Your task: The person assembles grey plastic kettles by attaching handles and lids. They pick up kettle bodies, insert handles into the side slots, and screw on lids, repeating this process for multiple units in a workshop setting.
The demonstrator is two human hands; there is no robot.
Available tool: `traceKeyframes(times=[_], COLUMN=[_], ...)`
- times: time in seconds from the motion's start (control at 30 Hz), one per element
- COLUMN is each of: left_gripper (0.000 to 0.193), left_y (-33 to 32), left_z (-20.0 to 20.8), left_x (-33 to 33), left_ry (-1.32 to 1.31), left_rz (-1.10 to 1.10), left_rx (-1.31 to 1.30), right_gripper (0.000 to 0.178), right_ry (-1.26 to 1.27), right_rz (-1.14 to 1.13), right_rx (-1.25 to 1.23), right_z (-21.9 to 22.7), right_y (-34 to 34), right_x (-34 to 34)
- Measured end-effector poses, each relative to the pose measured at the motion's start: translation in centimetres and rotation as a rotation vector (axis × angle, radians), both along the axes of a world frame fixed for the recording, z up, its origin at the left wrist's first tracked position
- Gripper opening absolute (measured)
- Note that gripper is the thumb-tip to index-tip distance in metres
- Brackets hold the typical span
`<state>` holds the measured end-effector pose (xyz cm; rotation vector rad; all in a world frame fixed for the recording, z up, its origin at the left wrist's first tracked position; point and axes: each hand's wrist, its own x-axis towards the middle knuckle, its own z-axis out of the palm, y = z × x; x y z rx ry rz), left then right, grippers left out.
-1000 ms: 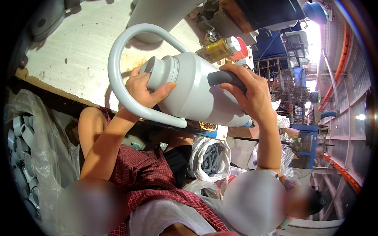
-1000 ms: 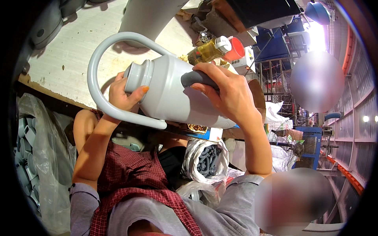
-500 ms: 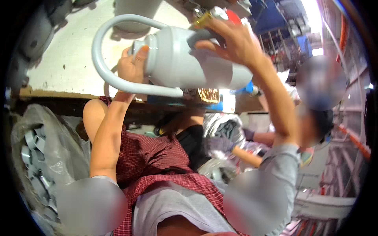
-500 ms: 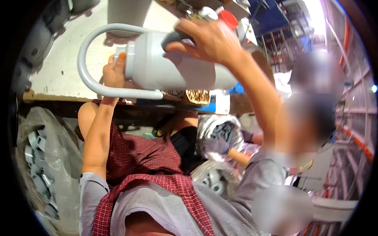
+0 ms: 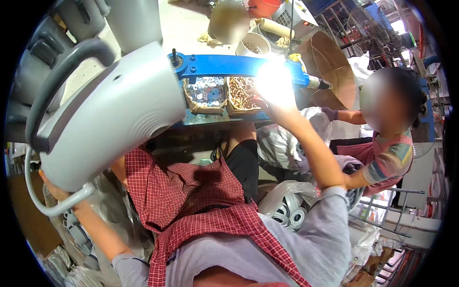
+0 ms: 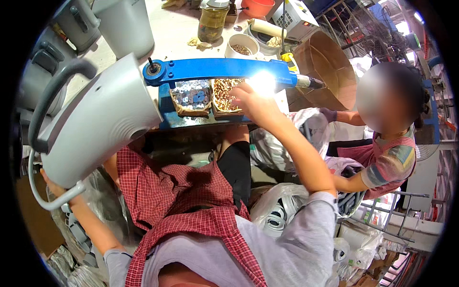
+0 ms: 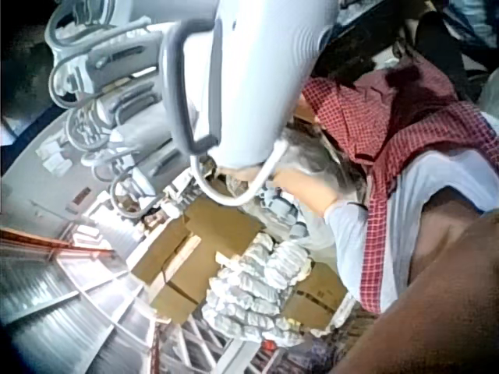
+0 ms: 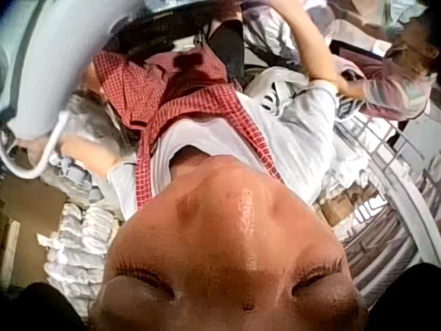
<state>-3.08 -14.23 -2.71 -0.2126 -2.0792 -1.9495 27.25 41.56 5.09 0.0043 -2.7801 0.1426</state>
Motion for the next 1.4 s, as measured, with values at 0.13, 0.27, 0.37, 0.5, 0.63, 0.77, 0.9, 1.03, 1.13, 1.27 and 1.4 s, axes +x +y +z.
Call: traceKeyframes(times=[0.13,0.27,0.37,0.5,0.63,0.77,0.9,1.03,1.13,1.27,1.4], left_gripper=[0.048,0.05,0.051,0.055,0.055,0.05,0.05,0.052,0.051,0.049,0.047], left_y=[3.0,5.9,2.9,2.7,3.7,4.5,2.2,1.3,1.7,4.3,3.6], left_z=[5.2,7.2,3.5,2.5,3.4,4.0,2.1,1.1,0.7,2.7,3.2], left_x=[6.4,10.9,8.8,7.7,7.9,8.3,7.8,7.5,7.3,8.1,8.9], left_ry=[-0.269,-0.245,-0.323,-0.434,-0.447,-0.433,-0.399,-0.406,-0.401,-0.388,-0.458], left_rz=[0.113,-0.298,-0.195,0.0,-0.044,-0.017,0.116,0.055,0.042,0.093,0.18], left_rx=[0.295,0.477,0.534,0.535,0.617,0.651,0.542,0.567,0.61,0.619,0.619], right_gripper=[0.018,0.017,0.017,0.011,0.012,0.014,0.019,0.019,0.019,0.019,0.021], right_ry=[-0.274,-0.238,-0.05,0.153,0.257,0.148,0.051,-0.038,-0.032,0.081,0.115], right_rz=[-0.4,-0.376,-0.237,-0.093,0.146,0.193,0.172,0.161,0.084,0.117,0.011], right_rx=[-0.278,-0.409,-0.22,-0.736,-0.572,-0.734,-0.701,-0.636,-0.678,-0.657,-0.614], right_z=[-5.5,-6.8,-5.6,1.7,6.7,4.9,5.2,6.2,6.2,5.2,1.2], right_y=[1.4,1.5,1.2,-5.1,-7.4,-6.9,-6.9,-7.2,-7.8,-7.8,-6.6], right_x=[-0.7,-1.0,-1.2,-2.8,-10.3,-15.9,-16.6,-16.6,-16.3,-14.7,-8.8])
